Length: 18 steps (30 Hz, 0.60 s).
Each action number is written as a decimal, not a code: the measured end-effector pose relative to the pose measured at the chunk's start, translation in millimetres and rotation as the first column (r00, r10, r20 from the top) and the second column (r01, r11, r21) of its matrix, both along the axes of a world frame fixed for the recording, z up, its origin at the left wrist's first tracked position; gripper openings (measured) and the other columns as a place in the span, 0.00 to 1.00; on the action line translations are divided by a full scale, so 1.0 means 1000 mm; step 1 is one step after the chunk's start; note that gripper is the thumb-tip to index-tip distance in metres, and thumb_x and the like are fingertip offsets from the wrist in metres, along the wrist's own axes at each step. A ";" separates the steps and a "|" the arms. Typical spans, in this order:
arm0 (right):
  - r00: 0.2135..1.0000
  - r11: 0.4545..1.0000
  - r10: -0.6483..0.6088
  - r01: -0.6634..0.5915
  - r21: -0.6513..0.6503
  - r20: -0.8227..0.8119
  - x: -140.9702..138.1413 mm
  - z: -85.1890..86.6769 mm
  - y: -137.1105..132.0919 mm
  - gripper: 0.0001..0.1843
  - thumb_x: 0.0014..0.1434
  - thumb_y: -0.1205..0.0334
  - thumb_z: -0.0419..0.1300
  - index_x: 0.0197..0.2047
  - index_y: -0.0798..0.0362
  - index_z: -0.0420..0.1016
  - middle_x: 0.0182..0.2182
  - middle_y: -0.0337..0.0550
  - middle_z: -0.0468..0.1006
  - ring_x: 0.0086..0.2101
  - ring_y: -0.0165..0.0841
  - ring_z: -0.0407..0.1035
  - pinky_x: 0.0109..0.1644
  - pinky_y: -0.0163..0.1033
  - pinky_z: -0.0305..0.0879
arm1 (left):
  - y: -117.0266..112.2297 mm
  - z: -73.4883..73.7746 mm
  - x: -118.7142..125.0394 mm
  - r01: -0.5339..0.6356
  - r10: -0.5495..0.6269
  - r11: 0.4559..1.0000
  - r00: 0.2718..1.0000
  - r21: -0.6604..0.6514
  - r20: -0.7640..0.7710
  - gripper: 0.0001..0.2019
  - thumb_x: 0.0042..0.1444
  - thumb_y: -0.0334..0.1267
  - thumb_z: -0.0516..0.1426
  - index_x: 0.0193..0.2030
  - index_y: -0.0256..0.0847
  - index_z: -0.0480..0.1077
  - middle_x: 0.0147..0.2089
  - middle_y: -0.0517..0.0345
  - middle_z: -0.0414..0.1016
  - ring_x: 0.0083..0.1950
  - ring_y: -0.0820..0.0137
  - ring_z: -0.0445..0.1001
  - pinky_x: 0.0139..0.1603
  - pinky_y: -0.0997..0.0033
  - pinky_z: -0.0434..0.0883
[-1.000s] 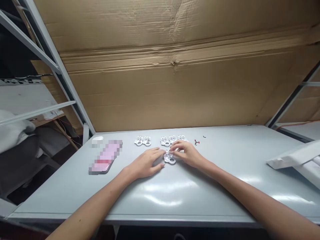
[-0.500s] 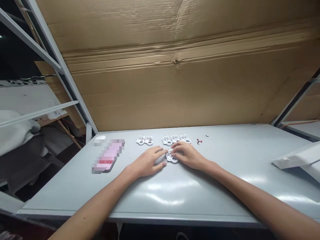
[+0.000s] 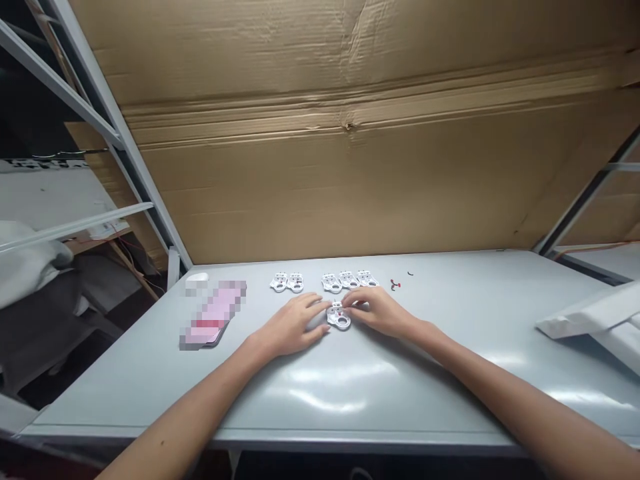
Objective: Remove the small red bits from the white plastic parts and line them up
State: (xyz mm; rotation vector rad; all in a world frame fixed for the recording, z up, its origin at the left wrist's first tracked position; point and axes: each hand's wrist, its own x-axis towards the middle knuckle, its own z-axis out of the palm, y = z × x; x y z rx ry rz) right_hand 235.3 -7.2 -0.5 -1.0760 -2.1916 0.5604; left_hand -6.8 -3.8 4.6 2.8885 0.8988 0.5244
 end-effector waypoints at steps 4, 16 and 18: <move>0.999 0.999 0.033 -0.033 0.031 0.006 -0.006 -0.002 -0.002 0.11 0.61 0.65 0.56 0.34 0.48 0.81 0.37 0.44 0.82 0.38 0.39 0.74 0.45 0.44 0.67 | -0.002 0.001 0.003 -0.024 0.023 0.999 1.000 0.025 0.010 0.18 0.65 0.46 0.56 0.58 0.41 0.69 0.56 0.46 0.72 0.56 0.56 0.71 0.57 0.57 0.68; 1.000 0.998 0.020 -0.020 0.063 0.006 -0.012 -0.004 -0.005 0.08 0.64 0.63 0.57 0.36 0.51 0.79 0.36 0.44 0.82 0.37 0.36 0.74 0.43 0.41 0.67 | 0.003 0.001 0.000 -0.246 0.246 0.966 0.969 0.073 0.005 0.12 0.60 0.44 0.60 0.45 0.40 0.71 0.50 0.47 0.75 0.58 0.52 0.69 0.60 0.51 0.66; 1.000 0.998 0.024 -0.025 0.065 0.020 -0.012 -0.002 -0.005 0.10 0.65 0.63 0.56 0.36 0.51 0.78 0.36 0.44 0.81 0.37 0.36 0.74 0.43 0.41 0.67 | 0.008 -0.003 -0.005 -0.258 0.258 0.958 0.966 0.124 0.018 0.13 0.61 0.43 0.59 0.49 0.39 0.70 0.56 0.44 0.72 0.62 0.51 0.66 0.63 0.50 0.64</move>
